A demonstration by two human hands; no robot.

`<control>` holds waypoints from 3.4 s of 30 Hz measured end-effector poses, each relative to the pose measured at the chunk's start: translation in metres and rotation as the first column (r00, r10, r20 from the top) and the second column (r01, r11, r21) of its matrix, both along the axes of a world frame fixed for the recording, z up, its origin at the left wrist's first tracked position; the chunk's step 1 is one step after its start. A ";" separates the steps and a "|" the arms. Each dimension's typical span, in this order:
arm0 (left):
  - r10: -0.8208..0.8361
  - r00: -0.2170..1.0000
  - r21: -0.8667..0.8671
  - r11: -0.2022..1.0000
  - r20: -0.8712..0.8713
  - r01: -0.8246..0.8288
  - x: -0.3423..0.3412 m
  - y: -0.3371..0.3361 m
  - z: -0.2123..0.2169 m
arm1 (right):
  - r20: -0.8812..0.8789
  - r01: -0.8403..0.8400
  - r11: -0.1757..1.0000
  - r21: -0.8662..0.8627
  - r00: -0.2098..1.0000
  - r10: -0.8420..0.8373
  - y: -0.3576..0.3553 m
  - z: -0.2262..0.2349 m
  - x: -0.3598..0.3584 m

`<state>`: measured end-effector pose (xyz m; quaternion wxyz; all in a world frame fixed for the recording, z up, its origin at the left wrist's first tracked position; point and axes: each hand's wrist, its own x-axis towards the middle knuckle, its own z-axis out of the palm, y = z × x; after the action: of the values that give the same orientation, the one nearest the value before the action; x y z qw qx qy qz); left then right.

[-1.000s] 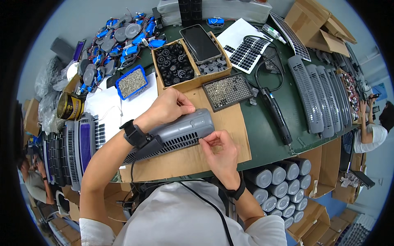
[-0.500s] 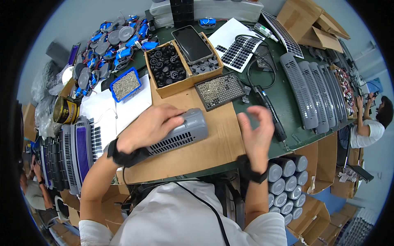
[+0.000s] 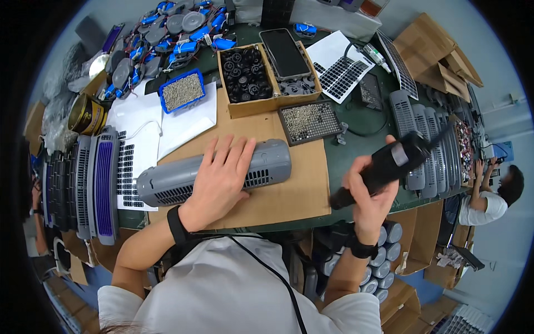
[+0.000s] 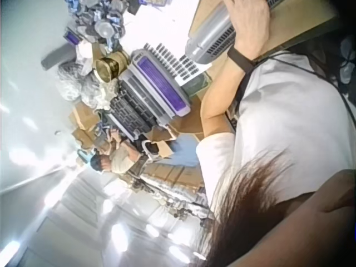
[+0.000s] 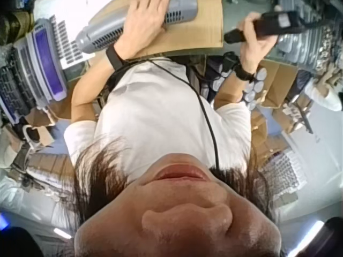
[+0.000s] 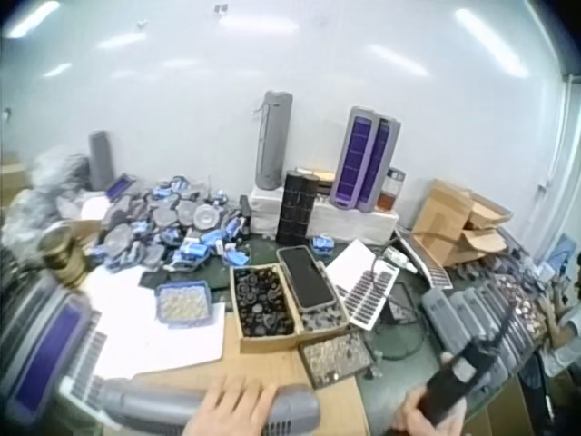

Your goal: The person assembles a grey and purple electronic device by connecting internal wires and snapping the casing together. They then use a handheld black tool to apply a sealant to the device's seams and place a small grey component into a blue tray.

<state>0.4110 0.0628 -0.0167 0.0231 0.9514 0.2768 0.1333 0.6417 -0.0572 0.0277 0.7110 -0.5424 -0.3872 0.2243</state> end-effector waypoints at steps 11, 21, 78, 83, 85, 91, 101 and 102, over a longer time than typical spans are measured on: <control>-0.020 0.993 0.083 0.997 0.116 0.011 0.006 0.006 -0.019 | -0.006 -0.231 0.864 0.447 0.965 0.262 0.045 -0.007 -0.064; -0.002 0.997 0.155 0.988 0.078 -0.010 0.007 0.009 -0.024 | -0.070 -0.297 0.939 0.173 0.947 0.312 0.064 -0.010 -0.075; 0.093 0.989 0.124 0.987 0.113 -0.107 -0.134 0.024 -0.021 | 0.061 -0.720 0.675 0.158 0.690 0.721 0.081 -0.004 -0.174; 0.146 0.951 -0.140 0.984 0.272 -0.110 -0.171 0.027 -0.003 | 0.009 -0.645 0.674 0.359 0.725 0.689 0.086 0.023 -0.183; 0.175 0.952 -0.196 0.972 0.252 -0.127 -0.187 0.031 0.000 | -0.035 -0.661 0.593 0.461 0.654 0.756 0.095 0.028 -0.197; 0.106 0.962 -0.240 0.970 0.253 -0.044 -0.196 0.037 -0.014 | -0.057 -0.727 0.567 0.387 0.595 0.802 0.112 0.008 -0.237; 0.047 0.915 -0.162 0.987 0.401 0.021 -0.196 0.043 -0.028 | 0.052 -0.770 0.624 0.135 0.635 0.771 0.109 -0.006 -0.266; 0.050 0.914 -0.164 0.986 0.402 0.019 -0.196 0.043 -0.029 | 0.032 -0.778 0.620 0.099 0.625 0.780 0.109 -0.005 -0.265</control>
<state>0.2154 0.1058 -0.0457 0.1572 0.8957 0.2836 0.3042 0.3763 0.0516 0.0229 0.5734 -0.2825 -0.5899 0.4933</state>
